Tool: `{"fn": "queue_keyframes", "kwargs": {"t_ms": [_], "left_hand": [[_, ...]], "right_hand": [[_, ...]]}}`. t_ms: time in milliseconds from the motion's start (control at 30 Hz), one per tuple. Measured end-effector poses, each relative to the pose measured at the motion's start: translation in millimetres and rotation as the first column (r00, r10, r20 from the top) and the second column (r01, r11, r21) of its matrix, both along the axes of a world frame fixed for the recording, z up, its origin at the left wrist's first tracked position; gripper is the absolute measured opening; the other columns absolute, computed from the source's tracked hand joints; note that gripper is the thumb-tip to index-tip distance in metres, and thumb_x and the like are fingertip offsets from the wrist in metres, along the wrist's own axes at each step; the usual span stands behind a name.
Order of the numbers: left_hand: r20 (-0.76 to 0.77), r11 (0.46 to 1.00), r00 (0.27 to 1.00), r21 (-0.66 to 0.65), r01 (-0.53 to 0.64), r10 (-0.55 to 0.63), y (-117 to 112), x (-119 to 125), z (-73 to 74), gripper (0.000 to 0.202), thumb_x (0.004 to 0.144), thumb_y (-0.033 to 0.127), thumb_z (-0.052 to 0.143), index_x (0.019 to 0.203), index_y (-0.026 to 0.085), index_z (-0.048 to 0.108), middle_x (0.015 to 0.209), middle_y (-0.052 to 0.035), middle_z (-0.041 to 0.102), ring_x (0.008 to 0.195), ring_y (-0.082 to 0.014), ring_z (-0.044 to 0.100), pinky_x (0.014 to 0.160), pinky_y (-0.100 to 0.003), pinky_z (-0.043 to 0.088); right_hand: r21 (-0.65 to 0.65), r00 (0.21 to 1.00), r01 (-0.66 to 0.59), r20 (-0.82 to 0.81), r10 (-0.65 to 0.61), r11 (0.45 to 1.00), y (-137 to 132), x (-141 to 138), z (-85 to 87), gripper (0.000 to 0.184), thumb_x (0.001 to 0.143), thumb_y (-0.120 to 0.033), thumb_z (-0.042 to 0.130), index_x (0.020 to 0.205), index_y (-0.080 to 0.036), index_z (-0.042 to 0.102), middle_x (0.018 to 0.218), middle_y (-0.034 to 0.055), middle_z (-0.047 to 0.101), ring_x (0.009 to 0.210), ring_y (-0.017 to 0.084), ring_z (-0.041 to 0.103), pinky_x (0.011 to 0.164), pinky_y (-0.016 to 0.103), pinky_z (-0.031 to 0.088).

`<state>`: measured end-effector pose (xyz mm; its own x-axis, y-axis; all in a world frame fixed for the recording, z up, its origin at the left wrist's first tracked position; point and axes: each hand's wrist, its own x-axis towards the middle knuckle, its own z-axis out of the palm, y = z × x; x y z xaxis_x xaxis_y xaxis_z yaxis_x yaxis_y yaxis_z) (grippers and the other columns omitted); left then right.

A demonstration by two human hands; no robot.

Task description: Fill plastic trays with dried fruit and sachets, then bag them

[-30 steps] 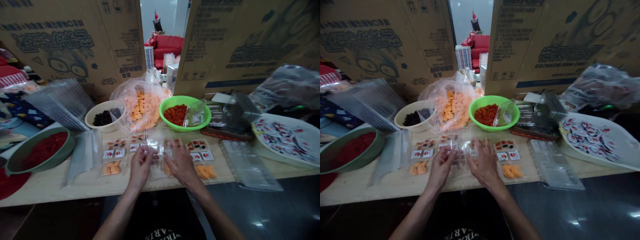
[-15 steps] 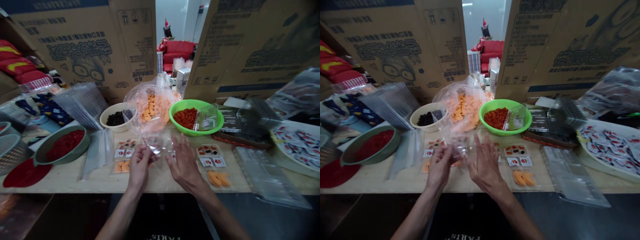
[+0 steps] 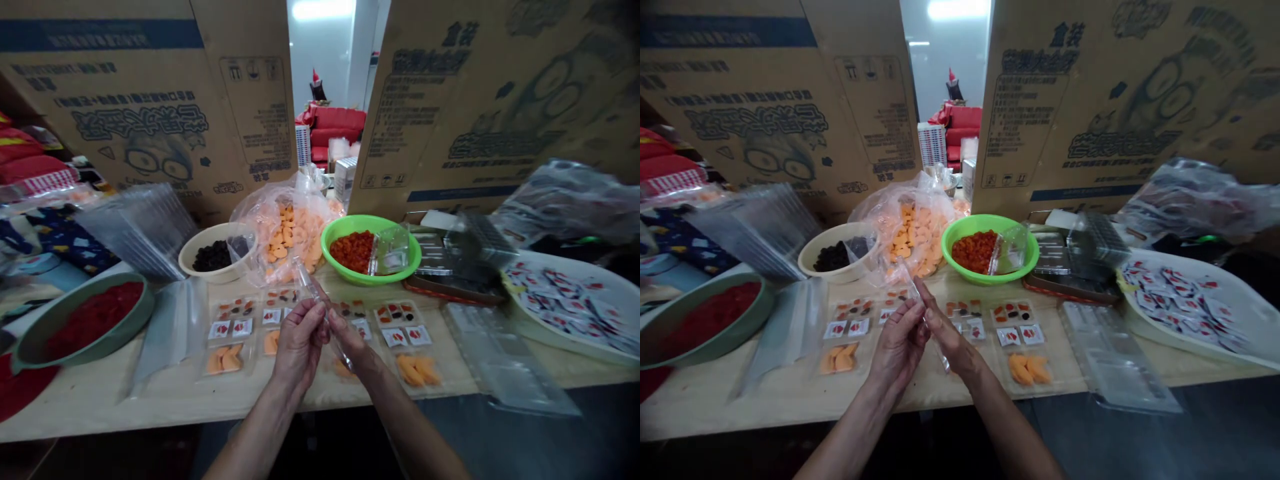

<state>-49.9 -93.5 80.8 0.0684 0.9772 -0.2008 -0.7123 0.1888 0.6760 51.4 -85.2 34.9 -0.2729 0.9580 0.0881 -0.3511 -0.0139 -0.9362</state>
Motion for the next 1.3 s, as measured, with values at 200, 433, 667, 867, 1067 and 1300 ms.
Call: {"fn": "queue_keyframes", "kwargs": {"t_ms": [200,433,667,867,1067,1300], "left_hand": [[-0.113,0.999,0.993,0.044,0.028,-0.023,9,7,4.2,0.035,0.066,0.038,0.089,0.082,0.013,0.069,0.044,0.0083,0.048,0.039,-0.0017,0.036,0.04,-0.013,0.025],[-0.176,0.999,0.984,0.049,0.012,-0.003,12,10,6.8,0.039,0.062,0.041,0.09,0.083,0.013,0.072,0.044,0.0079,0.049,0.037,-0.0019,0.034,0.039,-0.015,0.023],[-0.374,0.988,0.927,0.142,0.052,0.005,8,3,6.0,0.039,0.074,0.05,0.081,0.08,0.014,0.067,0.046,0.0081,0.045,0.037,-0.0022,0.031,0.038,-0.017,0.02],[-0.417,0.957,0.898,0.176,0.23,-0.139,11,-11,10.3,0.042,0.074,0.052,0.081,0.082,0.013,0.066,0.055,0.0063,0.047,0.044,-0.0024,0.034,0.042,-0.016,0.023],[-0.382,0.967,0.916,0.165,0.195,-0.12,10,-7,7.0,0.037,0.077,0.047,0.08,0.084,0.013,0.069,0.049,0.0066,0.044,0.042,-0.0029,0.031,0.042,-0.018,0.019],[-0.38,0.968,0.918,0.168,0.188,-0.113,10,-6,4.0,0.035,0.077,0.047,0.08,0.084,0.013,0.072,0.049,0.0062,0.046,0.041,-0.0028,0.032,0.042,-0.018,0.02]], "right_hand": [[-0.111,0.978,-0.036,-0.21,0.012,0.993,4,-11,12.3,0.058,0.088,-0.07,0.047,0.11,-0.023,0.073,0.071,0.005,0.069,0.09,0.026,0.069,0.091,0.043,0.056],[-0.136,0.976,0.031,-0.209,-0.059,0.99,4,-14,16.8,0.064,0.087,-0.072,0.049,0.133,-0.029,0.062,0.099,0.0064,0.075,0.111,0.027,0.066,0.1,0.045,0.053],[-0.125,0.986,-0.012,-0.169,-0.009,0.992,-2,-12,15.4,0.067,0.086,-0.067,0.056,0.139,-0.026,0.057,0.11,0.0079,0.073,0.112,0.027,0.065,0.099,0.045,0.053],[-0.051,0.986,-0.014,-0.168,0.005,0.999,-4,-9,19.4,0.055,0.093,-0.055,0.051,0.143,-0.031,0.052,0.132,0.0049,0.065,0.139,0.022,0.046,0.12,0.047,0.032],[-0.042,0.986,-0.027,-0.166,0.019,0.999,-5,-6,23.0,0.058,0.094,-0.059,0.046,0.144,-0.031,0.051,0.134,0.0057,0.064,0.143,0.021,0.042,0.12,0.05,0.031],[-0.062,0.99,-0.023,-0.14,0.014,0.998,-6,-4,25.6,0.063,0.092,-0.066,0.045,0.144,-0.032,0.051,0.139,0.006,0.061,0.141,0.024,0.044,0.116,0.049,0.037]]}}
